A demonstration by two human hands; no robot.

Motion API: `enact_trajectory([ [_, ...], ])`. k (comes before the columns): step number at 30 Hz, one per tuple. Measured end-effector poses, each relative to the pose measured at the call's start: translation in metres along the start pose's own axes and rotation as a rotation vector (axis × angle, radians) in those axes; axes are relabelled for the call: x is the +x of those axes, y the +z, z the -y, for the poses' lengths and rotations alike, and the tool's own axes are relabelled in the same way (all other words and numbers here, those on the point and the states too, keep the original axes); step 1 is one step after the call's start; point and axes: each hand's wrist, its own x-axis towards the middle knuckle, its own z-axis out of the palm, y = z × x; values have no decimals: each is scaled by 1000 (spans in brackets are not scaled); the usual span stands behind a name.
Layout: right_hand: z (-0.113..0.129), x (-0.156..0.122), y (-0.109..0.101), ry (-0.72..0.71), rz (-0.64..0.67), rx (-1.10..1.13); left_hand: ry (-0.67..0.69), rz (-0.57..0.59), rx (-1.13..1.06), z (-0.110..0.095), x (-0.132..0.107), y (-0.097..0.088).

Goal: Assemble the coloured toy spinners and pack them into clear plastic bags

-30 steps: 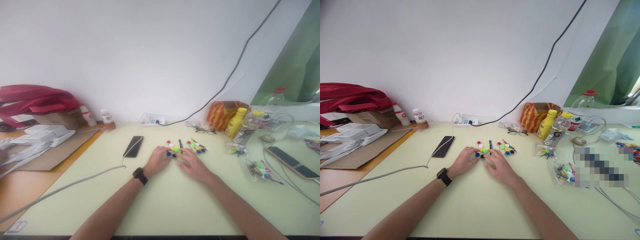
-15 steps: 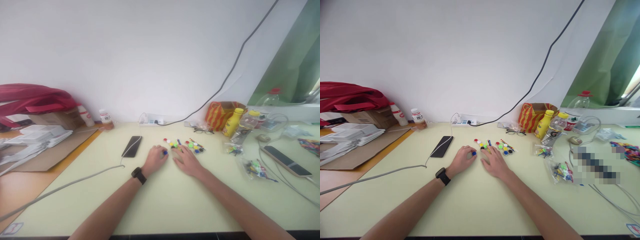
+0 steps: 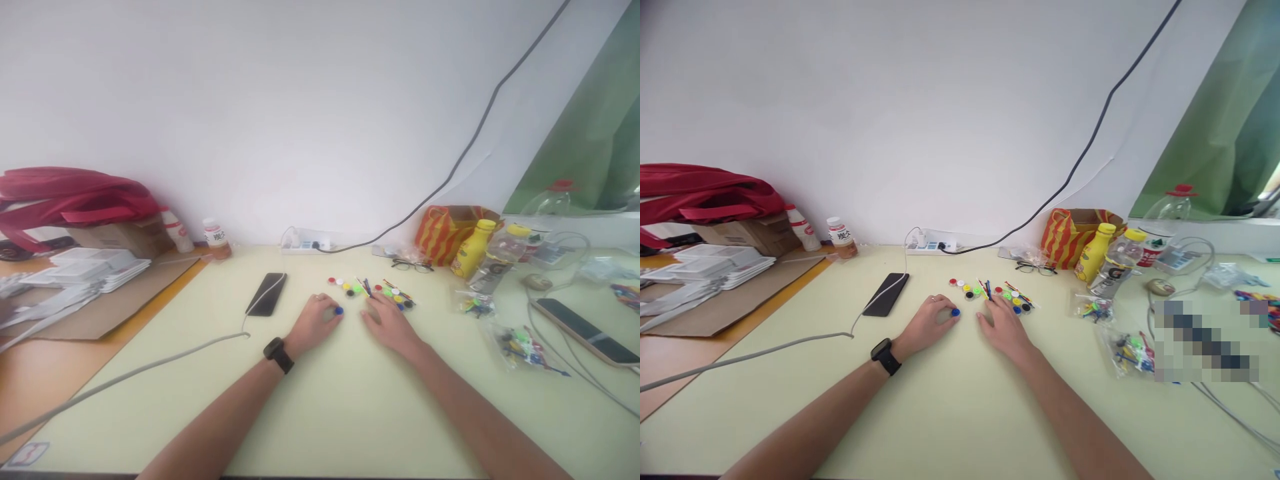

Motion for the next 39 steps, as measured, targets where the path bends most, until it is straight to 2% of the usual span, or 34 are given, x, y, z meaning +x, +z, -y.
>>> enact_trajectory([
  [9, 1, 2, -3, 44, 10, 13, 92, 130, -30, -13, -2, -7],
  [16, 1, 7, -8, 48, -160, 130, 110, 170, -36, -15, -4, -8],
  [19, 4, 11, -16, 44, -239, 263, 70, 134, -46, -11, -5, -7],
  [26, 19, 13, -30, 79, -346, 624, -33, -75, -125, -9, -3, -5],
  [28, 24, 12, -31, 84, -301, 696, -28, -101, -138, -12, -3, -7],
  [32, 30, 11, -29, 133, -98, 833, -30, -103, -165, -15, -2, -10],
  [37, 29, 10, -24, 241, 22, 901, -51, 113, -246, -11, 0, -8],
  [39, 27, 10, -23, 258, 61, 915, -42, 127, -259, -10, 0, -8],
])
